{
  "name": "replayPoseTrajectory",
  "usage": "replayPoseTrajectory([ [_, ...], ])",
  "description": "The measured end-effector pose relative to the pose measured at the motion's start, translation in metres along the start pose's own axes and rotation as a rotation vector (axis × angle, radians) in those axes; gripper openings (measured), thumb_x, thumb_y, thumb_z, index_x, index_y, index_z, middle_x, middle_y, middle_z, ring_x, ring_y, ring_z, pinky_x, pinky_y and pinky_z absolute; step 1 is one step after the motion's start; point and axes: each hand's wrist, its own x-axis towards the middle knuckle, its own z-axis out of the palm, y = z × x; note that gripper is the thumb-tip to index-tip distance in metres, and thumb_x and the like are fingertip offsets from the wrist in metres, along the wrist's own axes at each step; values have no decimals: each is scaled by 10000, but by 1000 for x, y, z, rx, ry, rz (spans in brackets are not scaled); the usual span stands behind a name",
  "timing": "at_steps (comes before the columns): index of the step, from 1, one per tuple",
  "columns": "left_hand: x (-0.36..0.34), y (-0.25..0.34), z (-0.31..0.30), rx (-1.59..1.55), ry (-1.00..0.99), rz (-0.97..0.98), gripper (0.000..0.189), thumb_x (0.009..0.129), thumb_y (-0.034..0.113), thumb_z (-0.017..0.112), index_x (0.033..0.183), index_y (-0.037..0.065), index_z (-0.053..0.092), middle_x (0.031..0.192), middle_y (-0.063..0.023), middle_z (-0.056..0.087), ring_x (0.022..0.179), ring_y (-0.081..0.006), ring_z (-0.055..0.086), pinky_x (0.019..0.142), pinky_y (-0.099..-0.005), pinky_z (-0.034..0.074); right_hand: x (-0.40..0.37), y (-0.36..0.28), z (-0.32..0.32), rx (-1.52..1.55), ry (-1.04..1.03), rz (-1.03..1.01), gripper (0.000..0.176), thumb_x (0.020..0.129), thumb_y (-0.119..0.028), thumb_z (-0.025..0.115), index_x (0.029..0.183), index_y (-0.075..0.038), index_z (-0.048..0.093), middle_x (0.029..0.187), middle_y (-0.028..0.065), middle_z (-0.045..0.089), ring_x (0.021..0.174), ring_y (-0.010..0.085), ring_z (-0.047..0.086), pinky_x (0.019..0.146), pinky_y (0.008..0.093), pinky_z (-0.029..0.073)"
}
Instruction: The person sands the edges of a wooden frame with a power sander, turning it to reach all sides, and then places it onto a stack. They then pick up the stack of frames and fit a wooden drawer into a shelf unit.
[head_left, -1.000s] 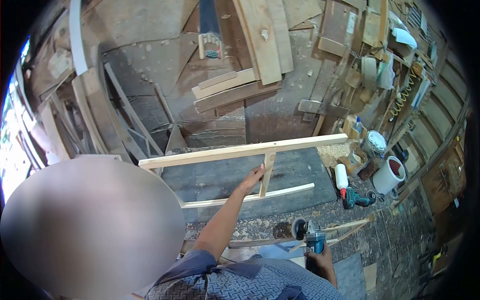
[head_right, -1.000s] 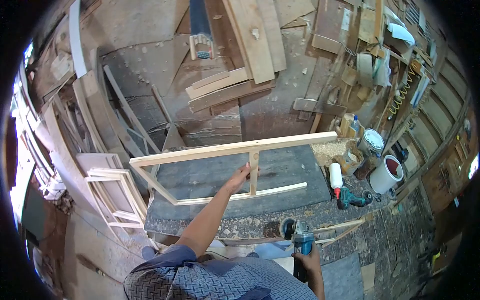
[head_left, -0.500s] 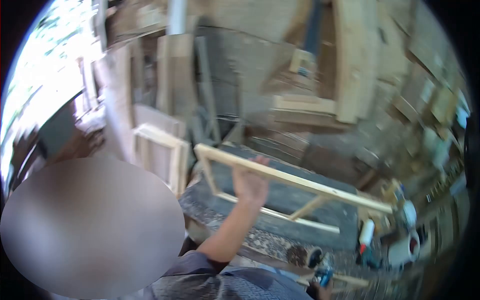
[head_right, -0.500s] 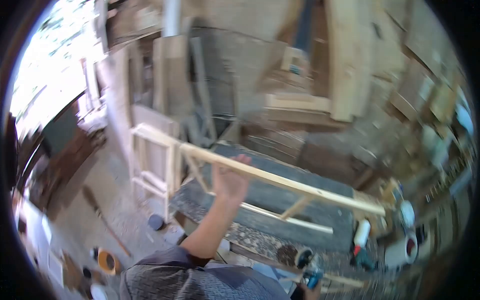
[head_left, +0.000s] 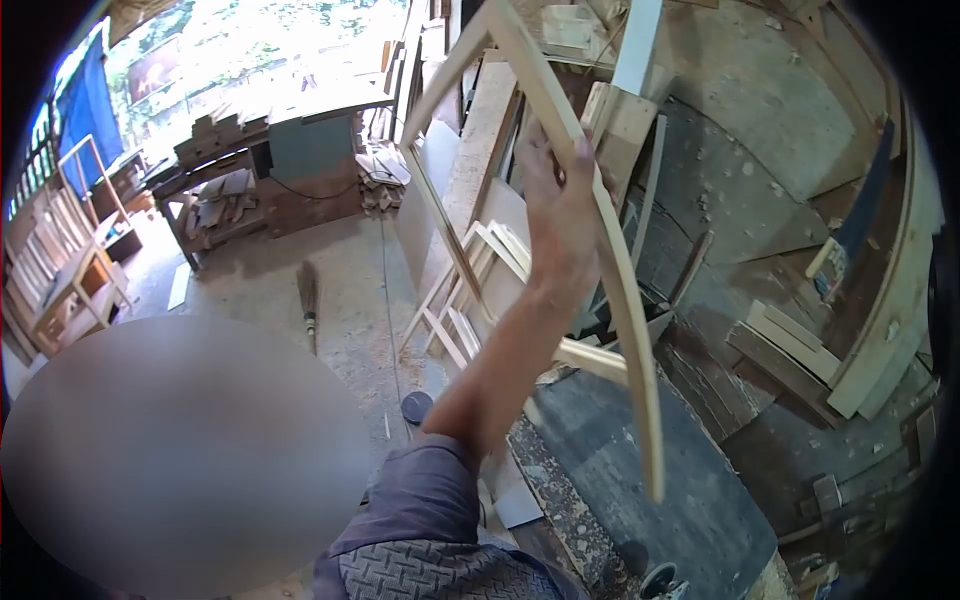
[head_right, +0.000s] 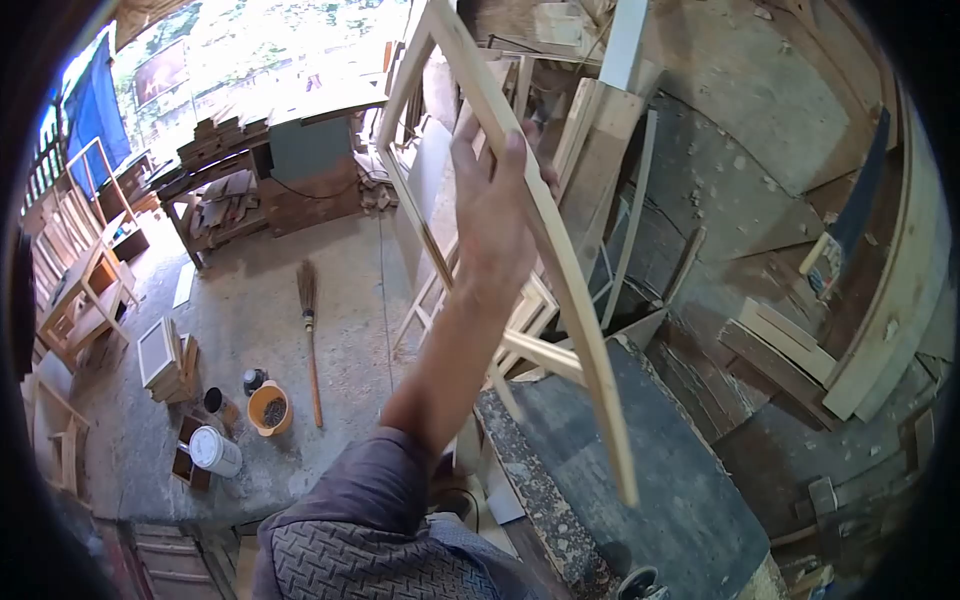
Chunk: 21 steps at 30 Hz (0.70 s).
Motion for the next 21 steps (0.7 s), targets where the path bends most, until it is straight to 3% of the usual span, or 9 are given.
replayPoseTrajectory([
  [3,51,16,-22,276,29,64,439,958,148,601,1317,35,374,994,-92,610,682,-132,589,574,-279,521,6,-4,9,-17,-2,-6,609,634,-24,752,1205,-4,542,958,77,618,802,186,604,708,316,490],
  [6,119,12,-78,471,-193,-44,248,899,122,653,1081,25,515,833,-62,628,664,-131,605,581,-280,522,7,-5,11,-37,13,-12,610,635,-27,752,1207,-3,542,958,76,617,804,185,603,710,315,488],
  [9,168,-22,-148,721,-277,14,321,874,106,667,1114,-5,485,964,-115,605,848,-195,625,803,-329,520,7,-4,15,-44,35,-12,610,636,-29,751,1208,-2,542,957,75,617,806,185,601,713,314,487],
  [10,167,-29,-162,722,-280,-1,321,874,106,667,1114,-5,485,964,-115,605,848,-195,625,803,-329,520,7,-4,19,-46,39,-15,610,637,-30,751,1209,-2,542,957,74,617,807,184,601,714,313,486],
  [12,165,-43,-193,1163,-238,-128,545,855,119,678,1301,-57,417,1151,-183,574,1020,-252,606,924,-351,489,8,-2,23,-47,46,-23,610,637,-32,751,1210,-2,542,956,73,617,808,184,600,715,312,485],
  [13,172,-58,-224,1235,-380,-145,801,848,157,679,1468,-95,237,1348,-272,493,1188,-340,553,1027,-378,438,8,-2,27,-48,50,-24,610,638,-33,750,1211,-1,542,956,73,616,809,184,600,716,312,485],
  [15,157,-98,-265,1382,-304,-78,739,825,159,671,1403,-61,267,1291,-370,512,1223,-488,518,1037,-456,418,9,-1,34,-44,55,-40,610,639,-35,750,1212,-1,543,956,72,616,810,183,599,718,311,484],
  [19,106,-156,-330,1405,-357,-294,901,874,205,654,1501,-102,84,1405,-372,426,1308,-473,447,1097,-440,373,8,-7,56,-40,61,-57,611,641,-38,749,1214,0,543,955,70,616,813,182,597,721,309,482],
  [21,76,-218,-395,1523,-425,-255,889,887,204,635,1503,-91,66,1352,-380,471,1274,-484,474,1089,-448,383,2,-8,65,-20,67,-72,611,641,-40,749,1215,0,543,955,69,615,815,182,596,723,308,481],
])
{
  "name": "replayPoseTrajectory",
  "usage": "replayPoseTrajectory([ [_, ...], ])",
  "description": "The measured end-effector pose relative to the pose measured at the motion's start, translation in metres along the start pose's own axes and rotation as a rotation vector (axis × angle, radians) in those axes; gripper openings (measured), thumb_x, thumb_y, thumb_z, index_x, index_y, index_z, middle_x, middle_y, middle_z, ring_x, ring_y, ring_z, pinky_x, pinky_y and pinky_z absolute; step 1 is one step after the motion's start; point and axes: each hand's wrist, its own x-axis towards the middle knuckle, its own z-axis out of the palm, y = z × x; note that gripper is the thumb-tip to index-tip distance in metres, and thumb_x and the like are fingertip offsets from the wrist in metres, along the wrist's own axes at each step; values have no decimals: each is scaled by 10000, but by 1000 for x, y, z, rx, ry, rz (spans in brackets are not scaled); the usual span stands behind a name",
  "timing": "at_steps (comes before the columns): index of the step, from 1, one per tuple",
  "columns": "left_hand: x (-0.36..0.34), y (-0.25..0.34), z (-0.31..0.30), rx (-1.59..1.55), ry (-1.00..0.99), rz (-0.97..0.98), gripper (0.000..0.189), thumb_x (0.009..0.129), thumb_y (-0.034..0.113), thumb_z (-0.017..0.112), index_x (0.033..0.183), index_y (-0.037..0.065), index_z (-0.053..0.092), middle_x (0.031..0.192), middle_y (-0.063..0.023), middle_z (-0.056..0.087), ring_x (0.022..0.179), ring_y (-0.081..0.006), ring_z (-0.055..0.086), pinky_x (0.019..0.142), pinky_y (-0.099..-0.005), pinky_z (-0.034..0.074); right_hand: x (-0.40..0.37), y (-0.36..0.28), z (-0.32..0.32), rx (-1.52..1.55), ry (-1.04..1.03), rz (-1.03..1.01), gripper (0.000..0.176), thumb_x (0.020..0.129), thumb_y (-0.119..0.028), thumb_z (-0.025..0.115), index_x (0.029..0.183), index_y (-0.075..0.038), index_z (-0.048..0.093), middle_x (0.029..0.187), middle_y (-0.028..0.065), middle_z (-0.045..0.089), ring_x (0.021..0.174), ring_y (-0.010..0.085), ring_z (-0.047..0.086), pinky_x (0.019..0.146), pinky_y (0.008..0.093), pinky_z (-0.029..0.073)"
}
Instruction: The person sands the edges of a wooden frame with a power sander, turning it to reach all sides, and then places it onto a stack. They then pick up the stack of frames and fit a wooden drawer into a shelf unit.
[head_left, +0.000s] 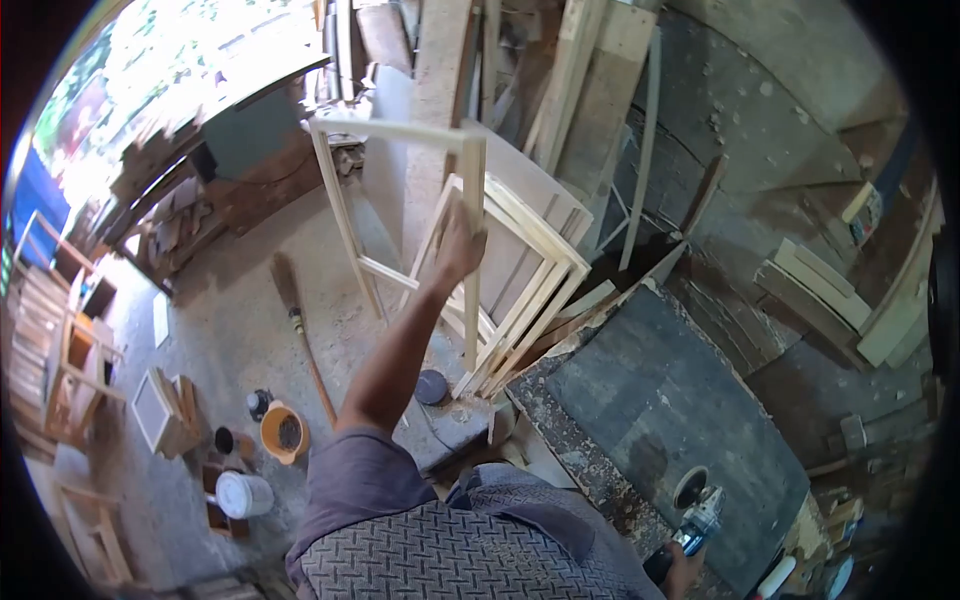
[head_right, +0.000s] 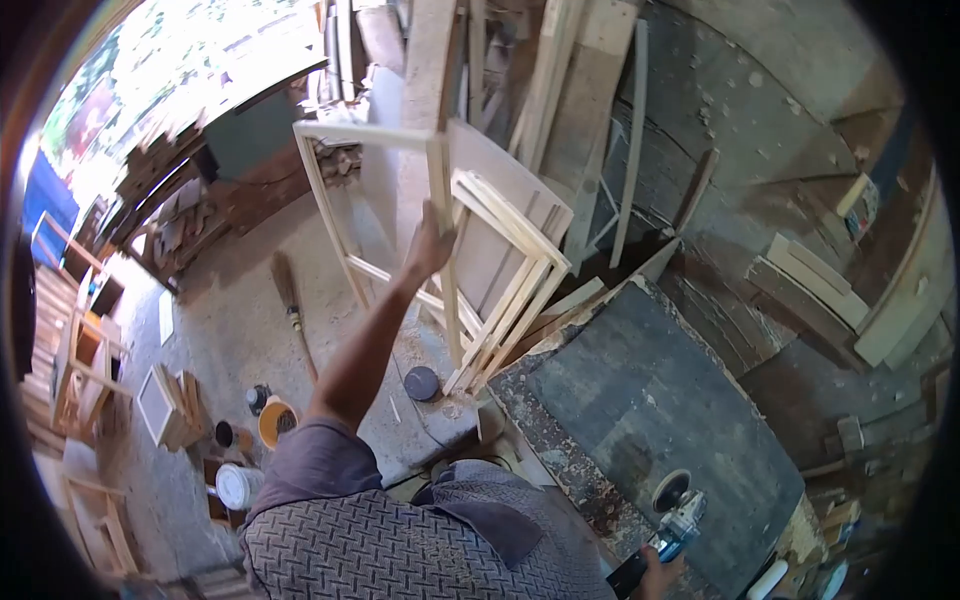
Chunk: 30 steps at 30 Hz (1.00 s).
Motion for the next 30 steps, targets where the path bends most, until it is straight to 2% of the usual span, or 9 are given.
replayPoseTrajectory([
  [8,-69,-51,135,-190,-338,-90,605,938,95,465,1484,-70,263,1426,-359,397,1296,-484,438,1096,-474,358,-49,-71,49,-3,141,173,758,592,-130,836,1270,9,526,1119,120,591,963,240,592,812,355,499],
  [15,-80,-256,312,-49,-404,150,667,1012,209,521,1529,-39,180,1572,-236,270,1439,-350,295,1199,-430,204,-82,-137,55,-103,116,214,824,645,-291,863,1332,-7,507,1129,149,631,1076,277,599,939,395,465],
  [16,-88,-208,282,-307,-376,-58,768,951,151,622,1535,-30,158,1535,-254,335,1408,-375,350,1177,-431,261,-78,-107,50,30,19,200,875,647,-280,871,1366,20,473,1201,155,617,1116,257,581,982,373,428],
  [19,-100,-114,230,116,-385,-62,860,787,185,796,1471,25,300,1437,-289,427,1270,-453,467,1057,-515,398,-84,-100,53,68,181,138,853,617,-291,864,1327,13,501,1175,200,633,1102,311,609,946,388,458],
  [22,-123,-55,225,221,61,71,860,827,223,756,1501,70,244,1521,-278,284,1286,-508,417,1044,-603,398,-94,-87,45,66,241,126,881,606,-307,865,1334,23,494,1168,221,632,1098,326,613,946,388,461],
  [24,-140,7,212,33,-29,66,833,852,212,726,1503,56,232,1530,-281,262,1326,-494,382,1075,-608,373,-107,-78,46,99,288,115,897,598,-320,867,1334,30,490,1163,234,630,1096,331,616,943,386,463],
  [25,-147,25,223,15,103,382,808,877,157,684,1513,42,199,1526,-275,273,1350,-483,365,1093,-591,364,-114,-77,44,59,318,162,906,592,-331,865,1329,37,488,1148,240,632,1082,331,622,935,380,468],
  [28,-195,138,207,-583,-210,436,724,868,28,615,1500,31,260,1543,-243,262,1413,-451,295,1124,-588,329,-144,-78,24,-30,416,206,894,582,-337,853,1308,42,496,1090,243,638,1023,325,635,898,366,484],
  [30,-226,190,204,-536,-278,566,742,835,-15,626,1489,36,281,1546,-230,265,1419,-432,293,1148,-571,305,-167,-83,5,-41,438,310,857,583,-324,845,1290,31,515,1066,229,641,982,319,636,869,371,492],
])
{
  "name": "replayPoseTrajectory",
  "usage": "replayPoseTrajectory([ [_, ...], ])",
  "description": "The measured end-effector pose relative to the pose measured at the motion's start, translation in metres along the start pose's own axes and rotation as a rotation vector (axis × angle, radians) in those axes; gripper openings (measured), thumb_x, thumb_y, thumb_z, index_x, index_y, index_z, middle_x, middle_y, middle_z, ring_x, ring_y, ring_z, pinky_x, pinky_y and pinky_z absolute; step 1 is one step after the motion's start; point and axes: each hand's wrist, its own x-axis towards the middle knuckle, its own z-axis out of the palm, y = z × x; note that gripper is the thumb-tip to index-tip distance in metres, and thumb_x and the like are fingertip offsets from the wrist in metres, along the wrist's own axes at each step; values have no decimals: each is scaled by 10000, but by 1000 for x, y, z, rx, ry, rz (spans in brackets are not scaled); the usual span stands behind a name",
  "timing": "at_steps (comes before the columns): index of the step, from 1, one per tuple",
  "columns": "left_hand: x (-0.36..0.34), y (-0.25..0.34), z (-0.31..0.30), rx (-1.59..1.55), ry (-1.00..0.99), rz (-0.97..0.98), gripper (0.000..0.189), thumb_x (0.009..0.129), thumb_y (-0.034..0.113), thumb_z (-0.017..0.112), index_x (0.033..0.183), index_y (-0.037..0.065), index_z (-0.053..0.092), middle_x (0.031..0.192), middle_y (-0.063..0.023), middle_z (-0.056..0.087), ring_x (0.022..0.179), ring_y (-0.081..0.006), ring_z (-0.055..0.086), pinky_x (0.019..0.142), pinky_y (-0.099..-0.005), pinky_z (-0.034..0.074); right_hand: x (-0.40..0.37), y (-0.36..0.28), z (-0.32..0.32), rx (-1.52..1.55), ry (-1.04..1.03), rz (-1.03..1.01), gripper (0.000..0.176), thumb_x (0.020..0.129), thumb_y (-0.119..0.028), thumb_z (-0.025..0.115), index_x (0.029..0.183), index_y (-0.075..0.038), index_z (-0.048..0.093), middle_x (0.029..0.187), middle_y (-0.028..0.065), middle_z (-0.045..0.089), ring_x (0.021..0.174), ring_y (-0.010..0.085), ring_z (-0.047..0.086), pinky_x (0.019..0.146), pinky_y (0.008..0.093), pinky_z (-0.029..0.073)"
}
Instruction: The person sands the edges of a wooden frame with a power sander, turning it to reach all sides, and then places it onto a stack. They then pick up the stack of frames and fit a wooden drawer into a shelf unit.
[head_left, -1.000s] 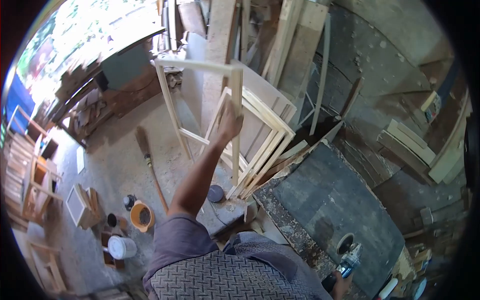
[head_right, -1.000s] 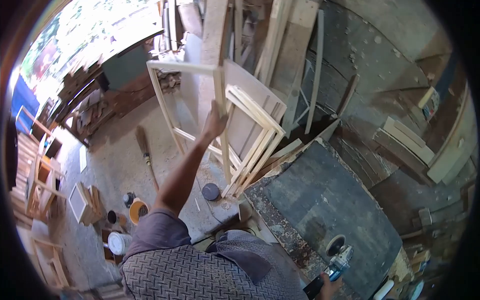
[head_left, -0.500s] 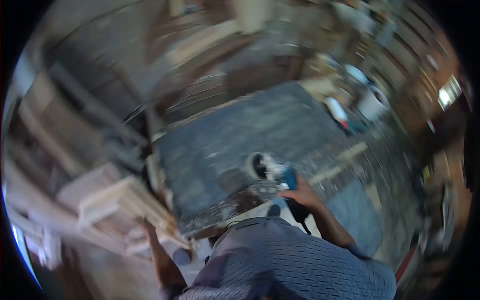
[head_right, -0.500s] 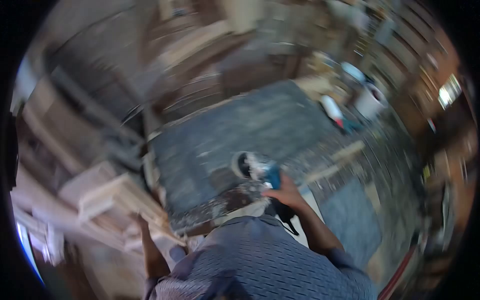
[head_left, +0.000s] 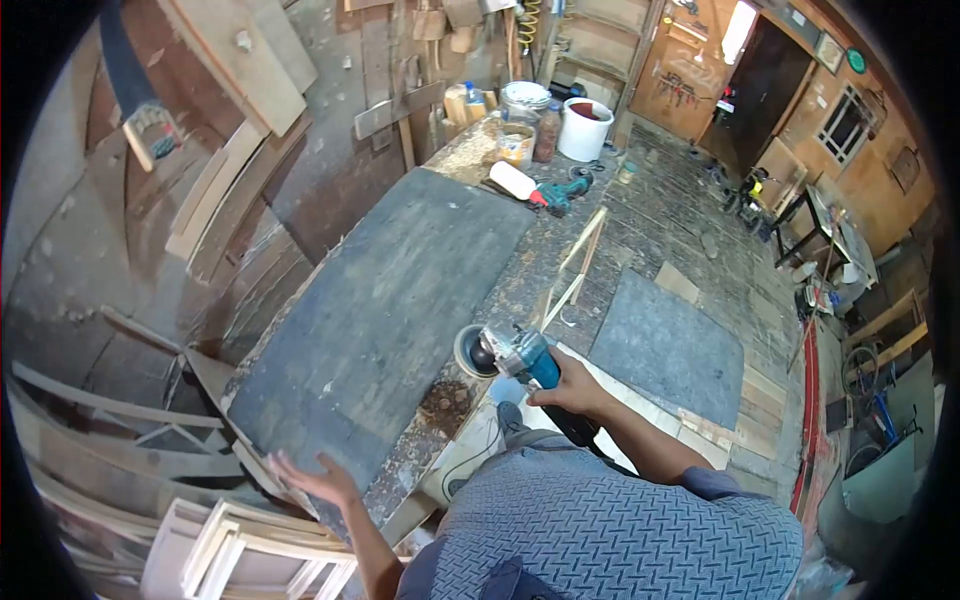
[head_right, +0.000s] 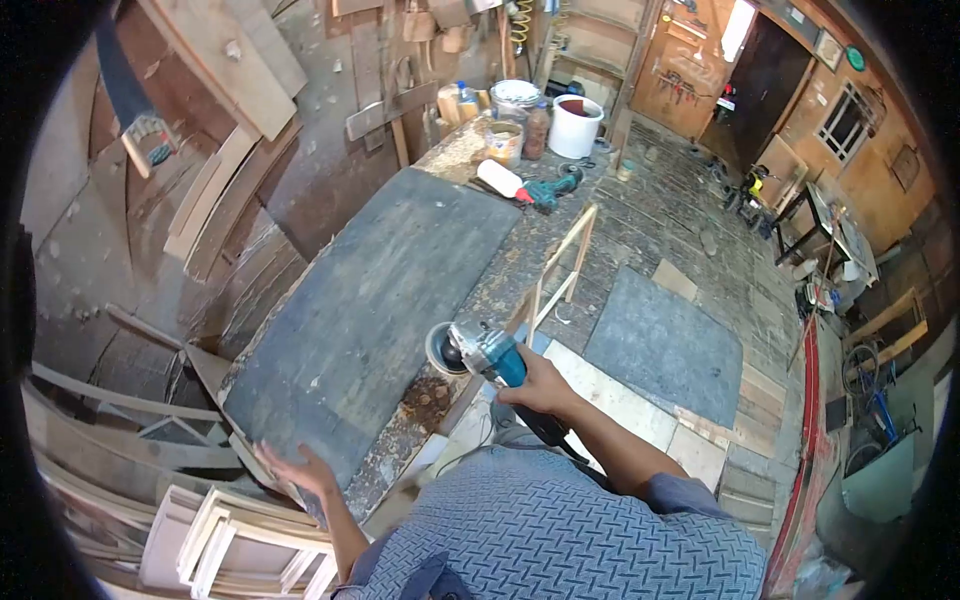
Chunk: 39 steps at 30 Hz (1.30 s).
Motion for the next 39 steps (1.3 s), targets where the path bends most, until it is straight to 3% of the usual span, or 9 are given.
replayPoseTrajectory([
  [4,-9,86,49,-197,-212,217,700,821,-49,605,1460,35,331,1555,-217,273,1437,-413,279,1154,-549,270,-12,31,-38,49,126,97,812,583,-298,846,1269,8,538,1050,188,649,968,294,632,853,365,492],
  [9,-79,159,101,-316,-442,174,689,806,-22,622,1440,12,354,1517,-231,336,1403,-432,320,1145,-503,286,-16,75,-100,209,244,169,782,585,-260,873,1258,-16,556,1061,146,658,969,246,629,872,369,493],
  [21,-225,423,322,-640,-1150,583,470,836,119,641,1290,40,546,1336,-221,524,1261,-415,486,1068,-476,393,-76,420,-252,13,551,776,593,527,-258,844,1032,-11,656,924,165,702,832,301,688,756,400,541],
  [23,-244,450,371,-679,-1238,627,486,838,133,643,1304,45,537,1343,-225,519,1261,-417,488,1061,-483,400,-123,444,-259,52,653,889,396,531,-201,818,849,-4,687,753,130,678,662,254,653,605,396,512],
  [28,-286,486,506,-234,-1540,724,535,857,168,611,1367,52,498,1440,-221,459,1321,-406,439,1105,-481,352,-301,631,-211,-127,406,1259,538,837,-565,663,1023,-65,722,1090,88,711,988,173,657,813,346,519],
  [29,-295,488,524,-249,-1551,731,535,857,168,611,1367,52,498,1440,-221,459,1321,-406,439,1105,-481,352,-307,580,-206,-138,567,1387,448,721,-417,732,1024,-88,703,1042,132,704,1018,301,645,858,410,497],
  [31,-308,492,553,-69,-1308,781,564,855,123,566,1408,67,469,1447,-208,463,1321,-390,443,1116,-482,334,-306,532,-208,-37,666,1459,450,710,-401,737,1021,-79,697,1033,133,702,1006,300,646,848,410,498],
  [33,-315,491,554,70,-1317,626,611,850,81,521,1453,89,422,1427,-208,479,1320,-374,444,1120,-478,329,-305,517,-205,22,688,1481,452,700,-386,743,1018,-70,692,1025,133,700,994,300,646,839,410,499],
  [39,-346,516,539,146,-1185,715,624,845,133,589,1439,86,407,1385,-232,504,1263,-364,505,1092,-473,369,-284,498,-206,96,719,1478,460,668,-340,760,1008,-41,675,1001,135,695,959,299,648,810,410,502],
])
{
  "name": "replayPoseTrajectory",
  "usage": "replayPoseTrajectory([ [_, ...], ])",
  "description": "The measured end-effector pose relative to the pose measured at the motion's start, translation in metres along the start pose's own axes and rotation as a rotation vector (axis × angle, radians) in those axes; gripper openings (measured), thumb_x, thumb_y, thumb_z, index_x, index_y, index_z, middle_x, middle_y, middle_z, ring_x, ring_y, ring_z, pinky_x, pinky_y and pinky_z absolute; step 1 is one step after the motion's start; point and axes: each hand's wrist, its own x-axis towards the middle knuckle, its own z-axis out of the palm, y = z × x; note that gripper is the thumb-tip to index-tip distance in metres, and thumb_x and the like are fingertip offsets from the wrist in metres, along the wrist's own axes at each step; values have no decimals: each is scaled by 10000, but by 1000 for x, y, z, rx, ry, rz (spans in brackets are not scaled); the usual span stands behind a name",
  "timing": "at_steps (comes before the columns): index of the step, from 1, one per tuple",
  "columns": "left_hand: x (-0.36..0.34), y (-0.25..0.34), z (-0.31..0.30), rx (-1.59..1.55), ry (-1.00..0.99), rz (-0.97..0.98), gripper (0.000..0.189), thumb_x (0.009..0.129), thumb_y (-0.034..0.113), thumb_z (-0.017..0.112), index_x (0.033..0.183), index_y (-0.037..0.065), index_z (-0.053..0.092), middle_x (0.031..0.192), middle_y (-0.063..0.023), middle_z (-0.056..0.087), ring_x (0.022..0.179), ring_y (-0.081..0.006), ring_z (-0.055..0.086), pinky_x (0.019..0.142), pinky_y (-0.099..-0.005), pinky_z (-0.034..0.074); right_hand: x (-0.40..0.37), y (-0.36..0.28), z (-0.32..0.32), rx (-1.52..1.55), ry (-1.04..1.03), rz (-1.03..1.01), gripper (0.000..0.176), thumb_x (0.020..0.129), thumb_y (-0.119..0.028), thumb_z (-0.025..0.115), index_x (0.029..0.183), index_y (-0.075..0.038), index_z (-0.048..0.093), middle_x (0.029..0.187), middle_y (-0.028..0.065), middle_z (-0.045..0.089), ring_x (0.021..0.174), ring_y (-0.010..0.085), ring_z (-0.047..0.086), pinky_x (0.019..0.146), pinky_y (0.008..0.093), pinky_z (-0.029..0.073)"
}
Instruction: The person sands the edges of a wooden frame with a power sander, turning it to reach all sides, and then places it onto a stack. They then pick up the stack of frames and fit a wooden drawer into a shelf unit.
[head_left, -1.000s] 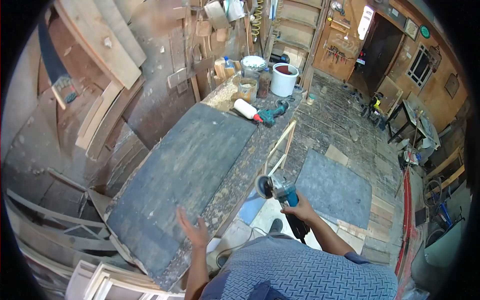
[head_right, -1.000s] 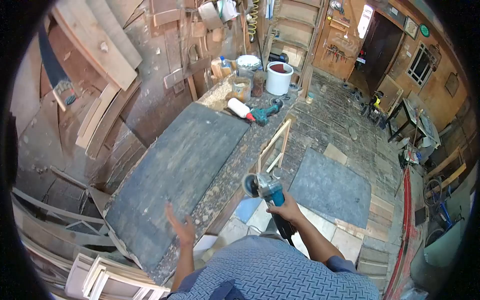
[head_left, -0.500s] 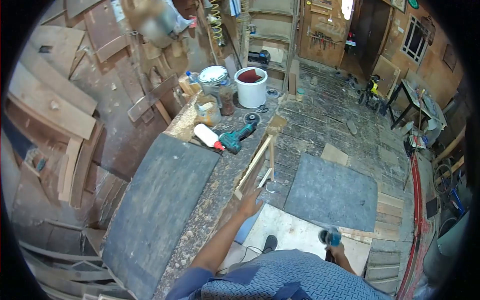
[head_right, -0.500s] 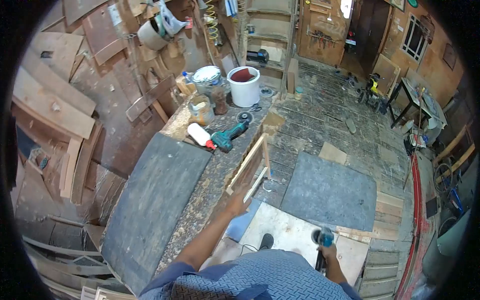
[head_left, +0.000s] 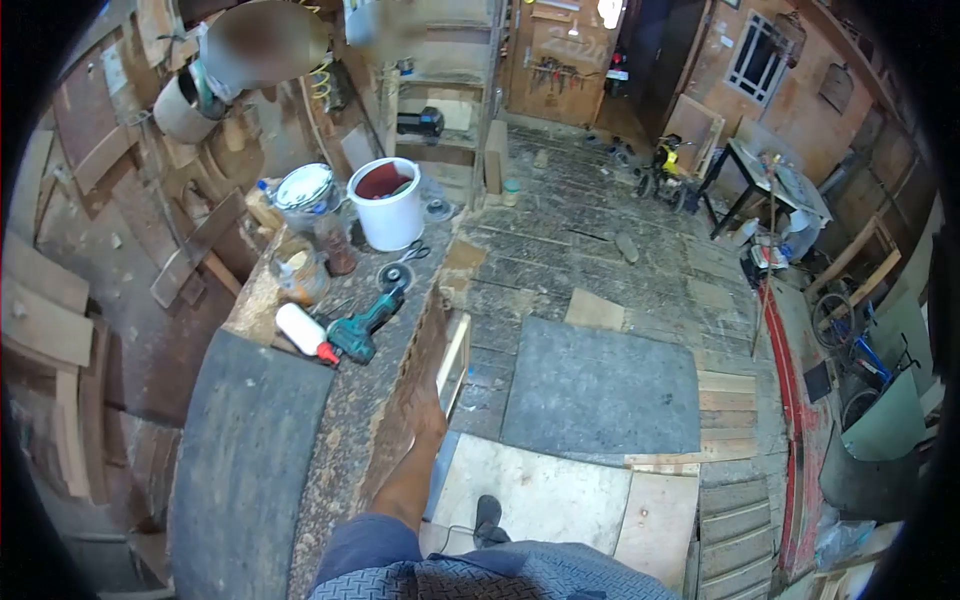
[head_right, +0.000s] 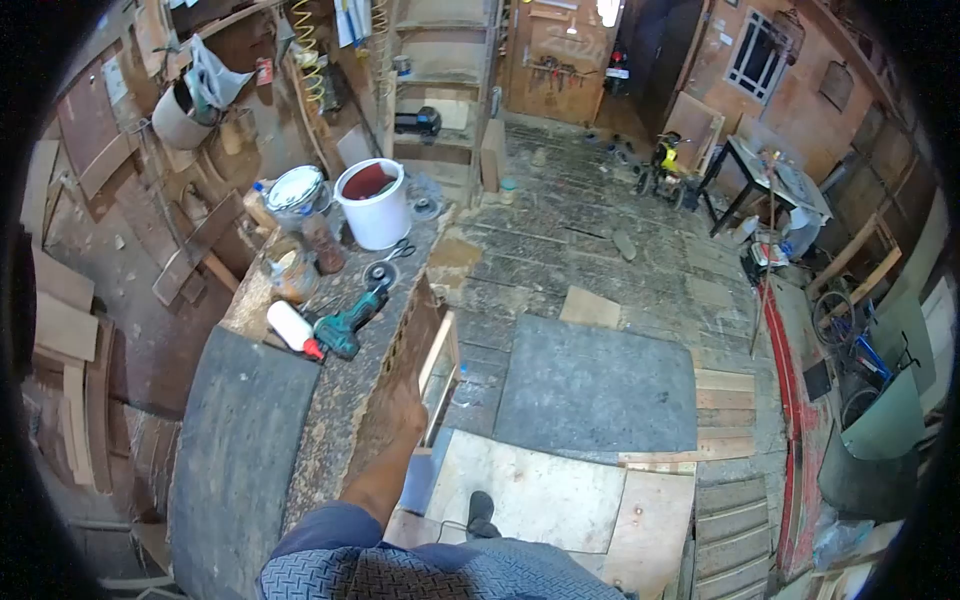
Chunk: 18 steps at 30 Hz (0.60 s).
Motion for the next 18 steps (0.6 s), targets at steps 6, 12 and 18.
replayPoseTrajectory([
  [6,25,50,41,-466,-296,-274,464,855,328,670,1205,32,601,1162,-242,658,1081,-418,635,921,-499,503,4,-32,7,39,-2,-30,472,636,-293,777,998,-13,658,977,137,690,924,297,649,781,410,505],
  [12,12,51,-67,-523,-97,-235,415,835,377,693,1032,13,693,1014,-252,699,1020,-387,672,885,-475,511,16,-64,13,37,-10,-140,488,604,-247,793,988,15,641,952,139,685,889,296,651,752,409,508],
  [18,-128,-32,-319,-1118,37,-82,403,806,341,785,1007,0,710,804,-54,683,721,-128,608,675,-324,495,22,-104,33,27,-23,-299,508,573,-200,810,978,43,624,928,141,679,854,295,652,723,409,511],
])
